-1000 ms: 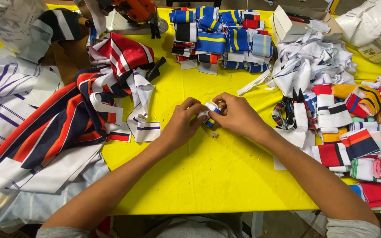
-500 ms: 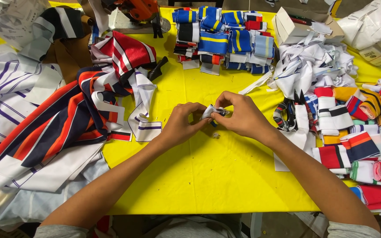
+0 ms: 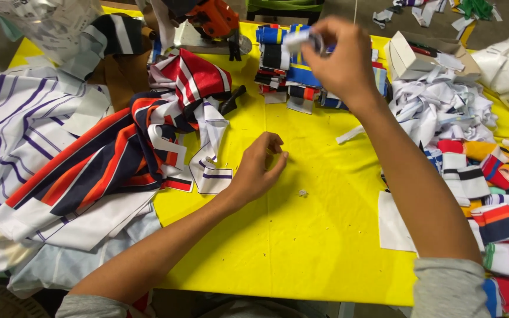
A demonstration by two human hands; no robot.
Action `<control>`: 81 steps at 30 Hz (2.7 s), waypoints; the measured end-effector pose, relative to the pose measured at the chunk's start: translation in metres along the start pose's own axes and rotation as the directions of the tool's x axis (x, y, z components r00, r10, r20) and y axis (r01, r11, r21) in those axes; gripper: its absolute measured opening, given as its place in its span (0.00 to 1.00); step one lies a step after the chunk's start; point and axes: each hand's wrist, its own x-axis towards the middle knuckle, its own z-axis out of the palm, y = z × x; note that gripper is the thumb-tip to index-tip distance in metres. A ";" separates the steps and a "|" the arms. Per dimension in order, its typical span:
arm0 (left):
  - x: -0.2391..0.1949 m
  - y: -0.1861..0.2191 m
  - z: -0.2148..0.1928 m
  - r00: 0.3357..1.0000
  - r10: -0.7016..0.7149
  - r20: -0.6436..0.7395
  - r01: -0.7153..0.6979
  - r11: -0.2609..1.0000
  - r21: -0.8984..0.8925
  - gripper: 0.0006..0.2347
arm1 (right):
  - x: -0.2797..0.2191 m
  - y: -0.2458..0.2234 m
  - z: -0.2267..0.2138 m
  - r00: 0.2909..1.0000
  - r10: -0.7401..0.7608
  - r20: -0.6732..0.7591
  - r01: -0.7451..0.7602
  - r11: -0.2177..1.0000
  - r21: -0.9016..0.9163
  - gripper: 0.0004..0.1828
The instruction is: Folding and stacking fabric strips into organized piles on a work table.
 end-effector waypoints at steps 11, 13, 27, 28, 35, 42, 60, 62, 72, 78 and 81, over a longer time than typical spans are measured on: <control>-0.004 -0.010 0.006 0.987 0.138 0.088 -0.151 0.973 0.172 0.09 | -0.010 0.023 0.088 0.940 -0.085 0.331 0.283 0.738 -0.613 0.22; -0.004 -0.010 0.006 0.986 0.146 0.085 -0.160 0.969 0.186 0.09 | -0.008 0.026 0.084 0.941 -0.103 0.323 0.288 0.745 -0.602 0.16; -0.004 -0.008 0.005 0.983 0.152 0.100 -0.169 0.967 0.192 0.07 | 0.031 0.045 0.078 0.940 -0.336 -0.064 0.218 0.733 -0.644 0.15; -0.005 -0.010 0.006 0.984 0.150 0.097 -0.166 0.967 0.192 0.07 | 0.028 0.040 0.082 0.939 -0.337 -0.063 0.221 0.734 -0.642 0.15; -0.009 -0.021 0.017 0.941 0.296 0.165 -0.336 0.883 0.329 0.07 | 0.003 -0.004 0.088 0.931 -0.151 0.332 0.341 0.685 -0.644 0.27; 0.008 -0.001 0.008 0.947 0.125 0.297 -0.249 0.868 0.429 0.06 | -0.030 -0.114 0.107 0.777 0.093 0.622 0.042 0.979 -0.198 0.27; -0.003 -0.004 -0.006 0.971 0.204 -0.122 -0.236 0.884 -0.403 0.34 | -0.172 0.007 -0.010 0.859 0.490 0.148 -0.382 0.421 0.823 0.12; -0.003 -0.009 -0.001 0.966 0.239 -0.101 -0.260 0.896 -0.361 0.32 | -0.200 0.039 -0.010 0.802 0.577 0.152 -0.378 0.294 0.878 0.11; -0.004 0.004 0.001 0.894 0.407 0.188 -0.430 0.896 0.109 0.20 | -0.203 0.009 -0.013 0.986 0.041 0.161 -0.087 0.954 0.288 0.15; -0.005 -0.033 0.024 0.866 0.396 0.305 -0.497 0.752 0.433 0.12 | -0.182 0.020 -0.003 0.985 -0.167 0.051 0.171 0.980 -0.098 0.14; -0.005 -0.028 0.023 0.881 0.394 0.261 -0.473 0.733 0.489 0.08 | -0.107 -0.031 0.004 0.980 -0.174 0.098 0.181 0.980 -0.077 0.07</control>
